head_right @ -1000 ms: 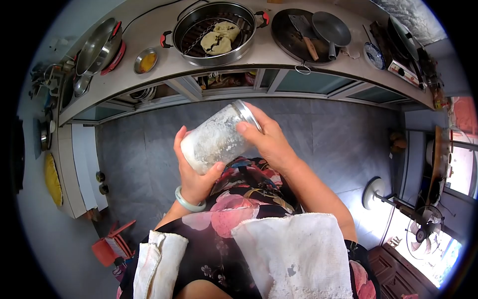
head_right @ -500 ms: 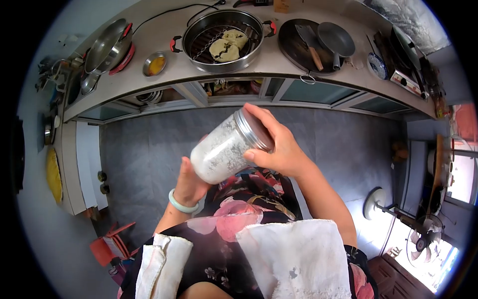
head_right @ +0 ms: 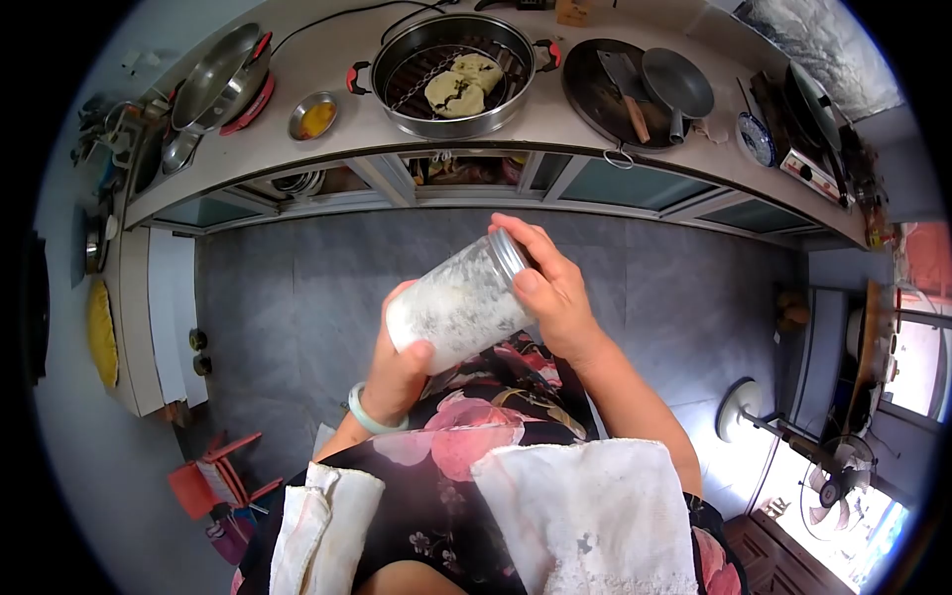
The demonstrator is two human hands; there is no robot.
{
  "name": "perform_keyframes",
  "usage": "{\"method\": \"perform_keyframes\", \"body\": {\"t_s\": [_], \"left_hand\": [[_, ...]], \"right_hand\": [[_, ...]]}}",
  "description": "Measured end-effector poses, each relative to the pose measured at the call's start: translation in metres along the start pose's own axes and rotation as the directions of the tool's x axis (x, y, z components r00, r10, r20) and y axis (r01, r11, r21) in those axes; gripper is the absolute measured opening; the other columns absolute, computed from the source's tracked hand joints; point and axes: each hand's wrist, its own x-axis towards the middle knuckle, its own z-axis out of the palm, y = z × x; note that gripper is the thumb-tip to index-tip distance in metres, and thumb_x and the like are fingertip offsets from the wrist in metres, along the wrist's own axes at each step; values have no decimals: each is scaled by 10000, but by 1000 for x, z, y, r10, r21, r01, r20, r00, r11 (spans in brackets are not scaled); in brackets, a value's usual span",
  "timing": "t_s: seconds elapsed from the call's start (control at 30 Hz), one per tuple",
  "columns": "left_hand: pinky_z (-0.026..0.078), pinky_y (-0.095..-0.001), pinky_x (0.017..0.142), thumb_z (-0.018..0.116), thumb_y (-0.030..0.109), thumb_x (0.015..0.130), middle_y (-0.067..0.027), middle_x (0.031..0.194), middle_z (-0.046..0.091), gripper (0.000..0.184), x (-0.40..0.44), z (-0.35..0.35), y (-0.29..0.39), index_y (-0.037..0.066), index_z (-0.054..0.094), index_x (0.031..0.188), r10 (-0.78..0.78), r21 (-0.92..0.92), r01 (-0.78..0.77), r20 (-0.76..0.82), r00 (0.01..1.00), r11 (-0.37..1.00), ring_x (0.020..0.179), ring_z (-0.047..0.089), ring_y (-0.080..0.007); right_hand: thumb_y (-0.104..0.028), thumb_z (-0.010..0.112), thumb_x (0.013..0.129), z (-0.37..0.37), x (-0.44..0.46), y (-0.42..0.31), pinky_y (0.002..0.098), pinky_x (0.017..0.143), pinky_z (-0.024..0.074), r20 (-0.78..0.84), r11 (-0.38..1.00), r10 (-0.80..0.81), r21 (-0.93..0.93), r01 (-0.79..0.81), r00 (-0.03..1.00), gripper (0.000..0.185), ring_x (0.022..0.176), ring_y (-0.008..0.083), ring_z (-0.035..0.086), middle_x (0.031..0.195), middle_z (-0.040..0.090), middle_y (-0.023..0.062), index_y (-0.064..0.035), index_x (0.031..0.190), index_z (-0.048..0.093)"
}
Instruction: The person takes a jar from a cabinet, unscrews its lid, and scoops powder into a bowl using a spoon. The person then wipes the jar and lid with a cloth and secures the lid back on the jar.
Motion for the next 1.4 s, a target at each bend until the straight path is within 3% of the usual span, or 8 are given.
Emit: {"method": "perform_keyframes", "body": {"t_s": [0.17,0.4,0.6,0.97,1.07,1.2,1.33,1.4], "left_hand": [[407,-405,1010,850,133,667,-187,1313,436,910,-7,12,7,50,290,1380,66,275,-49,-54,996,960,1214,462,-269],[354,-433,1056,918,248,594,-256,1431,303,1091,16,-24,-8,75,247,1437,489,705,-698,569,661,123,1335,355,-380],[228,-438,1151,798,410,757,-218,1557,145,1157,15,-5,-19,93,2,1533,171,78,-172,21,985,982,1434,211,-302],[504,-499,943,282,722,907,-149,1380,483,821,17,-31,-17,98,373,1432,-414,-508,498,277,867,703,1237,514,-321],[482,-395,930,381,526,964,-146,1289,540,618,22,-33,-18,79,406,1390,-331,-504,397,219,918,767,1116,572,-284],[436,-353,938,595,442,839,-146,1199,525,706,29,-33,-19,38,362,1368,445,692,-272,-80,892,669,1051,560,-269],[432,-378,970,593,436,849,-150,1269,491,724,31,-63,-17,43,325,1395,561,799,-420,127,818,431,1125,535,-255],[426,-381,996,571,432,875,-146,1281,490,677,28,-68,-12,52,351,1390,255,282,-204,-154,955,937,1155,530,-254]], "right_hand": [[-434,514,929,2,-4,9,309,950,443,-78,956,250,176,-234,965,612,1080,178,575,1211,590,95,25,1333,492],[-307,457,984,-1,-3,17,323,924,467,-32,744,556,463,-481,830,431,1024,174,609,1137,631,97,13,1257,551],[-244,592,881,-3,3,1,303,932,439,-126,978,205,-21,-209,971,479,1041,197,577,1166,599,108,28,1272,534],[-342,781,631,26,8,-43,420,916,468,471,597,-389,-525,606,792,757,1051,368,562,1195,541,207,14,1253,538],[-313,739,680,14,12,-13,379,956,442,263,735,-340,-524,429,903,716,1114,323,555,1214,545,197,21,1274,518],[-340,473,992,29,13,42,337,932,428,-182,829,461,438,-348,868,407,1007,173,573,1127,606,48,-32,1248,545],[-562,444,965,35,8,59,346,960,431,-30,653,625,568,-501,780,647,1086,199,579,1206,610,72,-40,1346,482],[-559,509,939,30,-2,49,362,1007,392,29,768,581,310,-560,813,717,1154,222,530,1258,570,80,-30,1409,395]]}}
